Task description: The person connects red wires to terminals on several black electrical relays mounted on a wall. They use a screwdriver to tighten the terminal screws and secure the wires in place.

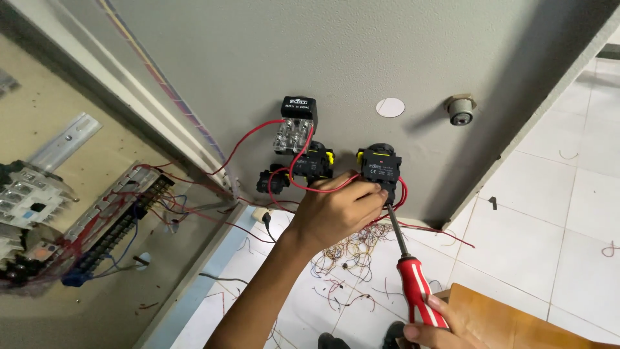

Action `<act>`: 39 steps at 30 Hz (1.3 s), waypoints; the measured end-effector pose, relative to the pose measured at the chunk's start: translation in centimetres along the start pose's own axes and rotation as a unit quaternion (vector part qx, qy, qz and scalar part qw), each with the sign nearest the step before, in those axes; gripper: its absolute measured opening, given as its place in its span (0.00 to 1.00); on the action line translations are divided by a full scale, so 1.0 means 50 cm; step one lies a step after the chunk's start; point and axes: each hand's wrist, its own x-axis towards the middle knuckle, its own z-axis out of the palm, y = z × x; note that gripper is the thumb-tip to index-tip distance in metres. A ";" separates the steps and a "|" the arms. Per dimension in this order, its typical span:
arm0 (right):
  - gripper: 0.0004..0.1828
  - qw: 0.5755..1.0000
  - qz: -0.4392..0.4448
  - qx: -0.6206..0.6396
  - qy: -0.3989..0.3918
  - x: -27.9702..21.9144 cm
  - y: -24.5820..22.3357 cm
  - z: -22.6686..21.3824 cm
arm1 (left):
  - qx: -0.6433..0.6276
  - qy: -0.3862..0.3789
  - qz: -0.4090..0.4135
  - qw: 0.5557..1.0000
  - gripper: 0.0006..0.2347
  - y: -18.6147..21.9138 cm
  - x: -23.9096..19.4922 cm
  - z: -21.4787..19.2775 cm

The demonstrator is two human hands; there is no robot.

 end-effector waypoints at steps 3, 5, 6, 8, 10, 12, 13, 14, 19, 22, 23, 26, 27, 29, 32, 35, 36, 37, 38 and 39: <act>0.19 0.958 -0.121 -0.259 -0.033 0.023 0.008 -0.007 | 0.022 -0.005 0.011 1.000 0.05 -0.002 -0.001 0.001; 0.22 0.940 -0.087 -0.314 -0.101 0.031 -0.019 0.005 | 0.026 -0.009 0.015 0.999 0.05 -0.002 -0.004 -0.001; 0.12 0.911 -0.255 -0.315 -0.072 0.039 -0.069 0.020 | 0.033 -0.011 0.017 0.999 0.05 -0.002 -0.003 -0.002; 0.03 0.855 -0.415 -0.310 -0.039 0.041 -0.122 0.046 | 0.039 -0.012 0.021 0.999 0.04 -0.002 -0.001 -0.005; 0.12 0.876 -0.375 -0.304 0.013 0.030 -0.127 0.068 | 0.034 -0.023 0.029 0.999 0.03 -0.002 0.000 -0.007; 0.12 0.872 -0.379 -0.310 0.015 0.027 -0.101 0.078 | 0.029 -0.018 0.026 0.999 0.03 -0.002 -0.001 -0.004; 0.12 0.868 -0.384 -0.315 0.016 0.025 -0.088 0.084 | 0.026 -0.013 0.022 0.999 0.03 -0.002 -0.003 -0.002; 0.12 0.868 -0.383 -0.316 0.016 0.015 -0.080 0.088 | 0.024 -0.013 0.021 0.999 0.03 -0.001 -0.005 -0.001; 0.10 0.904 -0.325 -0.273 0.050 0.007 -0.094 0.094 | 0.021 -0.006 0.012 1.000 0.05 -0.003 -0.009 0.002; 0.12 0.853 -0.420 -0.311 0.012 0.030 -0.117 0.079 | 0.043 -0.005 0.015 0.999 0.05 -0.006 -0.014 0.006; 0.12 0.852 -0.420 -0.312 0.012 0.016 -0.083 0.098 | 0.042 -0.004 0.015 0.999 0.05 -0.007 -0.015 0.007; 0.38 0.969 0.092 0.184 0.136 -0.008 -0.063 0.140 | 0.028 -0.002 0.001 1.000 0.04 -0.006 -0.017 0.007; 0.16 0.984 -0.038 0.049 0.164 0.000 -0.110 0.144 | 0.032 -0.004 0.004 0.999 0.04 -0.006 -0.017 0.007; 0.10 0.964 -0.166 -0.087 0.189 0.027 -0.087 0.142 | 0.036 -0.006 0.008 0.999 0.04 -0.010 -0.013 0.008; 0.04 0.866 -0.400 -0.297 0.039 0.043 -0.011 0.137 | 0.038 0.001 0.013 0.999 0.09 -0.008 -0.008 0.009; 0.30 0.873 -0.243 -0.219 0.363 0.030 -0.177 0.146 | 0.057 0.000 0.010 0.998 0.06 -0.012 -0.013 0.011; 0.29 0.896 -0.189 -0.195 0.351 0.034 -0.225 0.142 | 0.065 0.000 0.014 0.998 0.06 -0.013 -0.014 0.012; 0.30 0.916 -0.135 -0.171 0.337 0.037 -0.273 0.138 | 0.074 -0.001 0.019 0.997 0.06 -0.013 -0.015 0.014; 0.30 0.916 -0.135 -0.172 0.338 0.023 -0.243 0.134 | 0.073 0.000 0.020 0.997 0.06 -0.014 -0.013 0.013; 0.22 0.933 -0.168 -0.144 0.284 0.009 -0.213 0.130 | 0.071 0.003 0.019 0.997 0.07 -0.014 -0.011 0.012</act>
